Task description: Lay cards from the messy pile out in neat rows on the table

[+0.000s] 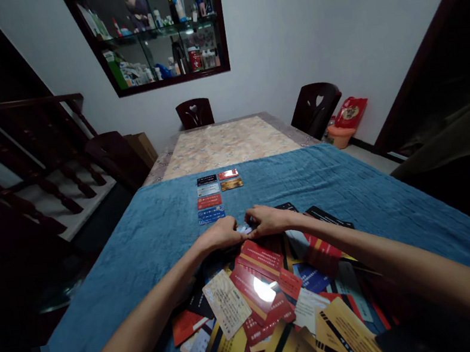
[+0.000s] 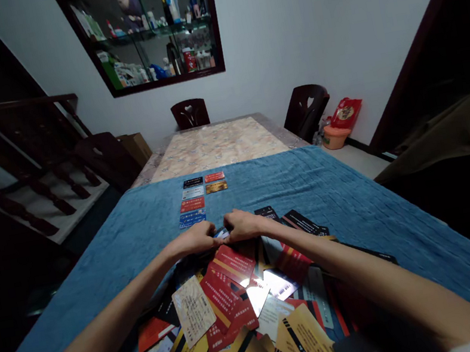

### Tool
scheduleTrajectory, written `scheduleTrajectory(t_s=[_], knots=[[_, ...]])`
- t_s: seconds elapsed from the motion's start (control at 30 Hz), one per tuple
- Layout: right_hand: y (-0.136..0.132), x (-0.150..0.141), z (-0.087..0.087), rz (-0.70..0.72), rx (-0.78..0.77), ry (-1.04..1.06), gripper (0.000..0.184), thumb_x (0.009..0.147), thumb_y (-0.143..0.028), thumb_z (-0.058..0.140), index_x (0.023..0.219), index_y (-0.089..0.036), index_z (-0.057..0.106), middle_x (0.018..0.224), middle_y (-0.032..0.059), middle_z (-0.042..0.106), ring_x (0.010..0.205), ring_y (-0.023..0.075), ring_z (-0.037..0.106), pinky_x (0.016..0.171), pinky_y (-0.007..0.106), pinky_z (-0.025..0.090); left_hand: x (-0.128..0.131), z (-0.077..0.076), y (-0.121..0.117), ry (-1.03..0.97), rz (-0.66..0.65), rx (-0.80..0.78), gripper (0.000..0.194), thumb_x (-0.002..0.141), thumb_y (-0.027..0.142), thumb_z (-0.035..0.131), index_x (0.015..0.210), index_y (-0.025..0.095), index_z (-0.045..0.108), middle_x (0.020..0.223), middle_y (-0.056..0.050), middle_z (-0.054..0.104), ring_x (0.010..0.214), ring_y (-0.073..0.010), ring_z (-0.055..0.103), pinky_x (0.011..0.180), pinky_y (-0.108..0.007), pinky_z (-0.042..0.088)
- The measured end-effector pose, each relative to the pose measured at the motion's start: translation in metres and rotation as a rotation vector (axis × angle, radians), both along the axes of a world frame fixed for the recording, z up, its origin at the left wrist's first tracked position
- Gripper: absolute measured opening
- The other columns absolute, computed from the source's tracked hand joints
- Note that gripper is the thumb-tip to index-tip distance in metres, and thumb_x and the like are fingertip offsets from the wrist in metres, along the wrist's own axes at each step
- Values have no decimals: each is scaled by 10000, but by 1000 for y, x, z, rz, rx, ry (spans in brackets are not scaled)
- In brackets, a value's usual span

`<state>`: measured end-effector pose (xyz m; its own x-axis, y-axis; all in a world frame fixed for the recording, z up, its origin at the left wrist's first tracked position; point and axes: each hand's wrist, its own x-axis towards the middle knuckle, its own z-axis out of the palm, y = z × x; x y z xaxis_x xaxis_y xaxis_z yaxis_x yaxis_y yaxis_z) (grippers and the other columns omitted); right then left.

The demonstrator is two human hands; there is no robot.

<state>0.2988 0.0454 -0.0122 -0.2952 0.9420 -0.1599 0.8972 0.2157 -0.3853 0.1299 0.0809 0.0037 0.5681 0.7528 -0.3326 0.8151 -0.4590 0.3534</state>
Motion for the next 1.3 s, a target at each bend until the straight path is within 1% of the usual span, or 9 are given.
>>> scheduleTrajectory(t_s=[0.1,0.23,0.37,0.47,0.63,0.83,0.97,1.13,1.3], knots=[[0,3,0,-1,-60,12,416,770,-366,717,1124,-152,675,1015,88,693,891,199,625,710,233,458,3,2,-3,-30,-14,-32,270,719,442,625,728,174,588,757,-24,667,712,-187,611,543,-251,368],[-1,7,-4,5,27,-28,484,727,-407,742,1132,-150,678,1109,129,648,978,241,607,780,275,477,5,3,-6,-55,2,-25,234,692,392,638,761,173,597,764,-16,668,719,-189,610,543,-247,375],[-2,12,-3,61,-7,63,472,755,-380,712,1154,-139,644,1039,86,658,883,189,610,728,245,472,5,3,-6,-76,-6,-28,248,705,393,624,816,175,588,773,-8,658,729,-186,605,538,-238,374],[-4,13,0,53,-96,118,383,779,-380,680,1075,-140,644,918,40,668,811,171,595,646,227,433,6,1,-4,-102,-13,-47,230,714,367,607,831,171,578,771,-4,641,721,-179,594,538,-237,369],[-5,15,3,31,-134,162,270,748,-376,682,885,-147,641,800,10,641,730,151,561,597,227,385,8,-6,1,-205,-44,-51,187,704,331,605,785,168,565,722,19,599,713,-164,563,559,-232,367],[-1,27,2,-73,-162,401,201,689,-314,667,789,-148,616,707,-28,587,669,122,509,586,231,374,19,-8,9,-328,-63,41,170,709,320,613,706,168,537,646,36,510,678,-142,493,536,-229,307],[1,40,2,-110,-180,684,258,637,-315,686,816,-145,611,711,-29,593,670,120,520,613,238,400,33,-4,18,-386,-75,99,182,719,316,620,687,171,514,633,40,480,644,-127,455,522,-234,269],[4,61,5,-183,-75,836,382,579,-351,757,875,-148,625,712,-26,614,674,129,552,626,243,425,50,8,23,-486,-73,135,154,720,301,602,707,165,529,651,34,494,656,-127,460,529,-235,270],[4,78,7,-292,84,938,433,587,-395,780,928,-168,638,783,0,659,732,156,605,686,280,480,71,23,28,-542,-52,150,173,707,300,624,688,155,531,632,41,460,628,-114,424,537,-238,266]])
